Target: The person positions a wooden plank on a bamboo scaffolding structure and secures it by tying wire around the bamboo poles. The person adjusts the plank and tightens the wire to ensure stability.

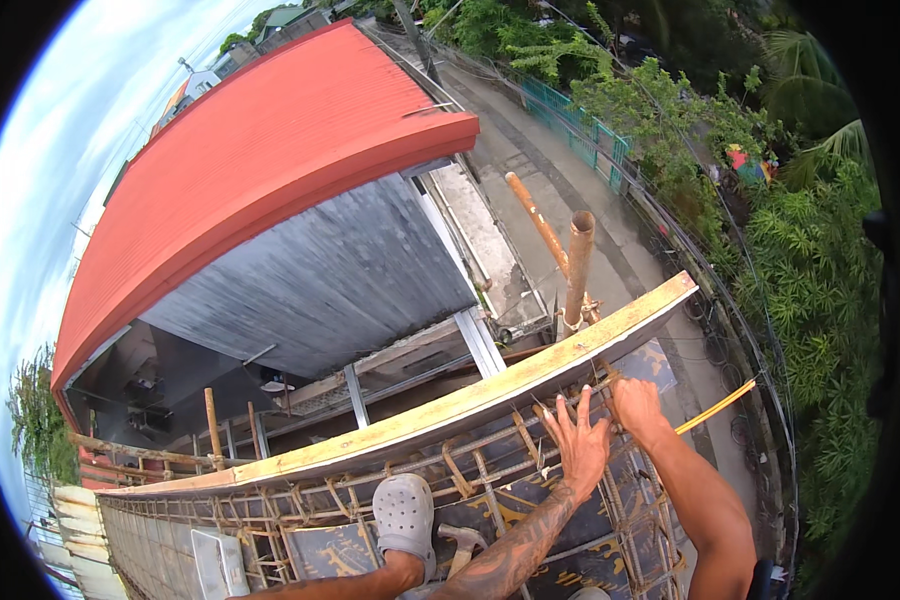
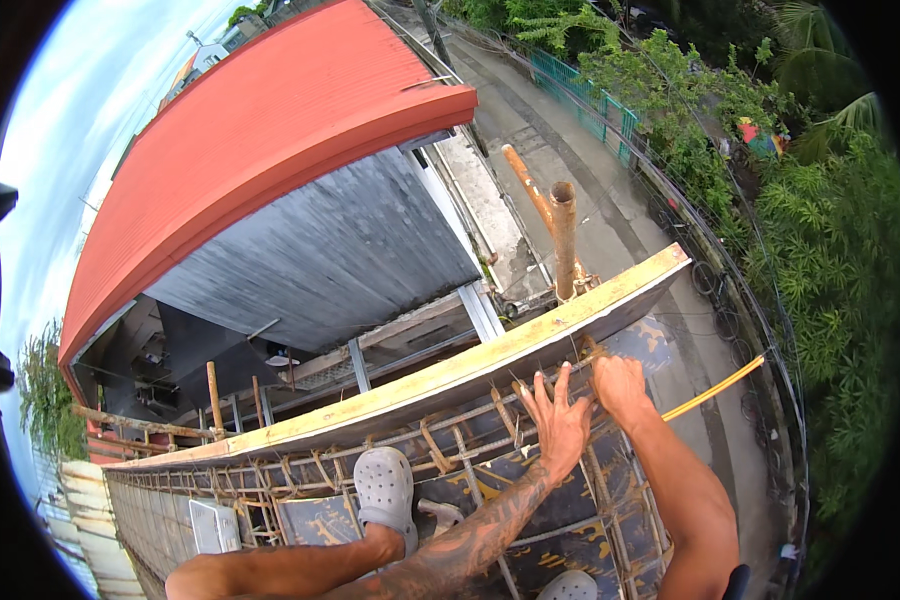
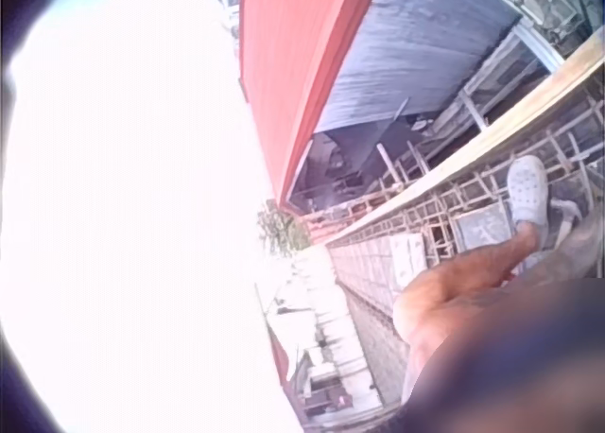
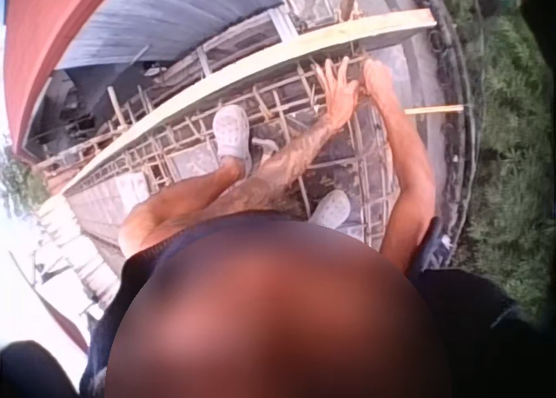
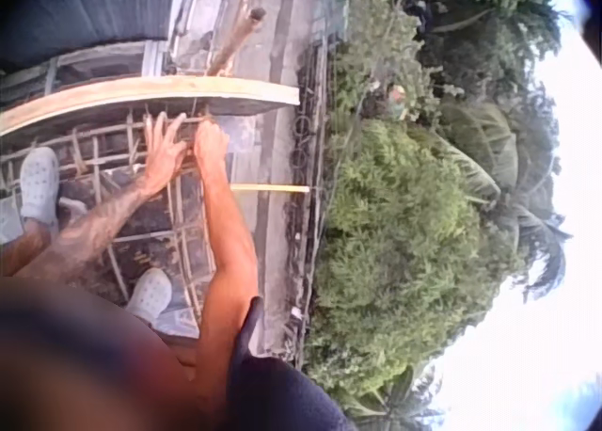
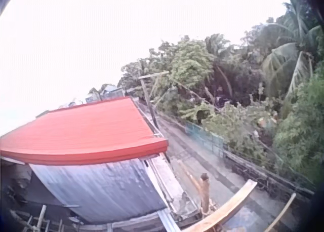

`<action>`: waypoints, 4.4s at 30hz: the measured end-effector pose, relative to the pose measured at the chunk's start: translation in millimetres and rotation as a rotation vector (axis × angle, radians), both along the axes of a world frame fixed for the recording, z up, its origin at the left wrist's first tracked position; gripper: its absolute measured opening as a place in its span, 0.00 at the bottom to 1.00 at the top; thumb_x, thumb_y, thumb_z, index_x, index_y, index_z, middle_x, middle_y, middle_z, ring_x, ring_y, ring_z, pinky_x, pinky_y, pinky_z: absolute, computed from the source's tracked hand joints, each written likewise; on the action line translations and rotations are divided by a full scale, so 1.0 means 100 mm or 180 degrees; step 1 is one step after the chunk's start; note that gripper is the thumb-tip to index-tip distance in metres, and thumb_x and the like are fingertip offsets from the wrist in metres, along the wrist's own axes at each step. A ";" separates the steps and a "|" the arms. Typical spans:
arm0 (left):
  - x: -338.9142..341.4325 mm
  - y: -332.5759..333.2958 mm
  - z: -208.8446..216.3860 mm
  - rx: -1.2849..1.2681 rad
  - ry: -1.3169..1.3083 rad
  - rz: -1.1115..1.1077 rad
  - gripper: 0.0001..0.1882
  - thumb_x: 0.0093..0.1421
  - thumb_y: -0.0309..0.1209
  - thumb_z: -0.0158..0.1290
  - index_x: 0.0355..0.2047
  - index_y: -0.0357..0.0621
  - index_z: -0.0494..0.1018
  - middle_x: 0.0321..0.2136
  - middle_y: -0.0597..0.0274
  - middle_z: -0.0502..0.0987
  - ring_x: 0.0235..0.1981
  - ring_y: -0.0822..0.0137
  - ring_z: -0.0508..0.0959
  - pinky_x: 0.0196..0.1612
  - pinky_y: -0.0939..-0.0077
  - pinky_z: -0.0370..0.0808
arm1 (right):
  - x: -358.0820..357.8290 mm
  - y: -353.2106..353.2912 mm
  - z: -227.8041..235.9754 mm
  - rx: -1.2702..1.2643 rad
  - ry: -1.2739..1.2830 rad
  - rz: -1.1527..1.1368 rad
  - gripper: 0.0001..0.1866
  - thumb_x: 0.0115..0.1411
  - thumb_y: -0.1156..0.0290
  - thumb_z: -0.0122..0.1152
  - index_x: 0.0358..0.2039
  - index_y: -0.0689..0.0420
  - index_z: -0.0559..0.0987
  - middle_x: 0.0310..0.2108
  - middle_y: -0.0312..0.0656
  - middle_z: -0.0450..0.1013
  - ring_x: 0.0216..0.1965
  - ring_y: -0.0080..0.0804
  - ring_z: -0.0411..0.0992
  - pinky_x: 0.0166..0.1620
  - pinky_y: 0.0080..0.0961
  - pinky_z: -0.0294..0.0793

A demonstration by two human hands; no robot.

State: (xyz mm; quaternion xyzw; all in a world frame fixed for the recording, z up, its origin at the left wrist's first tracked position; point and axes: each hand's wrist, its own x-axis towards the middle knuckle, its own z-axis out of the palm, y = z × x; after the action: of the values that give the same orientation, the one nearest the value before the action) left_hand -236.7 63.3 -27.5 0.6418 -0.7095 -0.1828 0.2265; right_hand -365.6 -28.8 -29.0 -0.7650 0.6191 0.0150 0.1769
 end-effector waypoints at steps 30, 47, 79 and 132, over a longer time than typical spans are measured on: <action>-0.03 -0.22 -0.17 0.0556 -0.0501 -0.0425 0.21 0.54 0.25 0.55 0.49 0.39 0.79 0.73 0.29 0.44 0.76 0.34 0.39 0.66 0.17 0.34 | 0.31 1.42 -0.32 0.0524 -0.4256 -0.4856 0.15 0.59 0.76 0.51 0.41 0.63 0.84 0.38 0.45 0.81 0.43 0.33 0.77 0.47 0.32 0.73; -0.36 -0.39 0.22 0.1016 -0.3470 -0.1077 0.23 0.63 0.46 0.57 0.51 0.43 0.81 0.67 0.35 0.65 0.69 0.37 0.63 0.67 0.20 0.47 | 0.15 1.49 -0.08 0.0780 -0.2746 -0.4232 0.18 0.64 0.60 0.56 0.46 0.57 0.84 0.41 0.55 0.82 0.47 0.52 0.81 0.50 0.42 0.77; -0.19 -0.86 0.27 0.3989 0.0722 -0.0198 0.07 0.63 0.26 0.57 0.38 0.34 0.74 0.15 0.68 0.71 0.13 0.72 0.74 0.11 0.78 0.68 | 0.38 1.55 -0.10 0.0164 -0.2358 -0.4398 0.20 0.63 0.56 0.51 0.45 0.54 0.83 0.39 0.58 0.82 0.44 0.61 0.79 0.50 0.49 0.76; -0.25 -0.19 0.34 0.0745 -0.1073 -0.1397 0.16 0.63 0.31 0.53 0.49 0.39 0.68 0.26 0.37 0.81 0.31 0.36 0.83 0.35 0.41 0.78 | 0.47 1.58 -0.18 -0.0215 -0.2343 -0.4449 0.16 0.62 0.57 0.56 0.38 0.56 0.82 0.31 0.53 0.82 0.36 0.58 0.80 0.43 0.50 0.78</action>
State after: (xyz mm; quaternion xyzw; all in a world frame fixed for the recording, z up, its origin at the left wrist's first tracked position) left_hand -261.3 44.5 6.2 0.5162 -0.8330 -0.1988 -0.0150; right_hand -318.9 128.9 -46.7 -0.1594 0.8581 -0.3725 0.3155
